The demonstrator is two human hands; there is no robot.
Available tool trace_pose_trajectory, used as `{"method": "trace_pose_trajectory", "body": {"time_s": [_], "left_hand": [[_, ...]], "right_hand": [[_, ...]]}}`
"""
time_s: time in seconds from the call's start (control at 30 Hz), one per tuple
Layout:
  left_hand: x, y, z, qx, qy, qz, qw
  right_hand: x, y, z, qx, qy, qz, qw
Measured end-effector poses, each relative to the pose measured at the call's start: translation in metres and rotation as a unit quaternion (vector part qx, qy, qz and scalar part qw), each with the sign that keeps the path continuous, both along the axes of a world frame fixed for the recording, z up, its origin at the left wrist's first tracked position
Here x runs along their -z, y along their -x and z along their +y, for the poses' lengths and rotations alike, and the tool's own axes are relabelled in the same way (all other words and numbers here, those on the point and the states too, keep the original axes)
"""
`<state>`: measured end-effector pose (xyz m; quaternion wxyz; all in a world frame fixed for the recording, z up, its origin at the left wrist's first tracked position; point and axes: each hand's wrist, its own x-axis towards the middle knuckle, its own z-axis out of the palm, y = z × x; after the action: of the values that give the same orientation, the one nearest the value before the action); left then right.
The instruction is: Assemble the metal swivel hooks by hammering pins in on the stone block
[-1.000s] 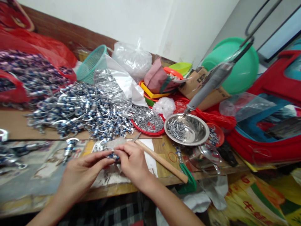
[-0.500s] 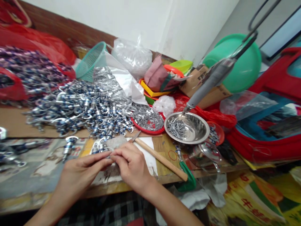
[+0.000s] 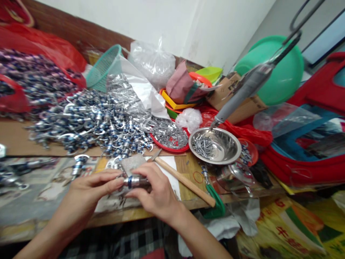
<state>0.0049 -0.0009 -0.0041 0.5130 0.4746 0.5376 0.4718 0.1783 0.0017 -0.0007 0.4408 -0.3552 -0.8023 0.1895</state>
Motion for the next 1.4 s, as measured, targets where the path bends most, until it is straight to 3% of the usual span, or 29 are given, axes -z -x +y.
{"method": "trace_pose_trajectory", "body": {"time_s": [0.1, 0.2, 0.5, 0.7, 0.83, 1.0, 1.1, 1.23, 1.3, 1.33, 1.37, 1.4], "left_hand": [[-0.008, 0.003, 0.001, 0.019, 0.041, 0.0, 0.999], [-0.015, 0.005, 0.003, 0.039, 0.028, 0.04, 0.998], [-0.02, 0.009, 0.008, 0.152, -0.089, 0.116, 0.977], [-0.02, 0.015, 0.009, 0.168, -0.125, 0.091, 0.974], [-0.013, 0.012, 0.007, 0.163, -0.026, 0.027, 0.986], [-0.004, -0.003, -0.005, 0.062, 0.095, -0.089, 0.99], [-0.003, -0.009, -0.011, 0.057, 0.119, -0.14, 0.981], [-0.003, -0.012, -0.012, 0.056, 0.096, -0.154, 0.982], [-0.003, -0.012, -0.01, 0.059, 0.093, -0.151, 0.982], [-0.003, -0.012, -0.009, 0.065, 0.092, -0.149, 0.982], [-0.003, -0.012, -0.008, 0.074, 0.09, -0.149, 0.982], [-0.003, -0.012, -0.007, 0.084, 0.087, -0.149, 0.982]], "right_hand": [[0.007, -0.008, -0.001, -0.02, -0.15, -0.047, 0.987], [0.006, -0.013, -0.001, -0.031, -0.22, -0.093, 0.971], [0.0, -0.015, -0.002, -0.049, -0.211, -0.102, 0.971], [0.0, -0.009, -0.006, -0.029, -0.128, -0.056, 0.99], [0.002, -0.002, -0.009, -0.025, -0.052, 0.009, 0.998], [0.0, 0.005, -0.015, 0.022, 0.038, 0.042, 0.998], [-0.004, 0.004, -0.019, 0.062, 0.093, 0.049, 0.992], [-0.014, -0.008, 0.0, 0.039, 0.173, -0.024, 0.984], [-0.018, -0.022, 0.028, 0.114, 0.154, -0.128, 0.973], [-0.018, -0.03, 0.046, 0.203, 0.125, -0.184, 0.954], [-0.018, -0.038, 0.064, 0.292, 0.111, -0.266, 0.912], [-0.017, -0.046, 0.083, 0.326, 0.115, -0.293, 0.892]]}}
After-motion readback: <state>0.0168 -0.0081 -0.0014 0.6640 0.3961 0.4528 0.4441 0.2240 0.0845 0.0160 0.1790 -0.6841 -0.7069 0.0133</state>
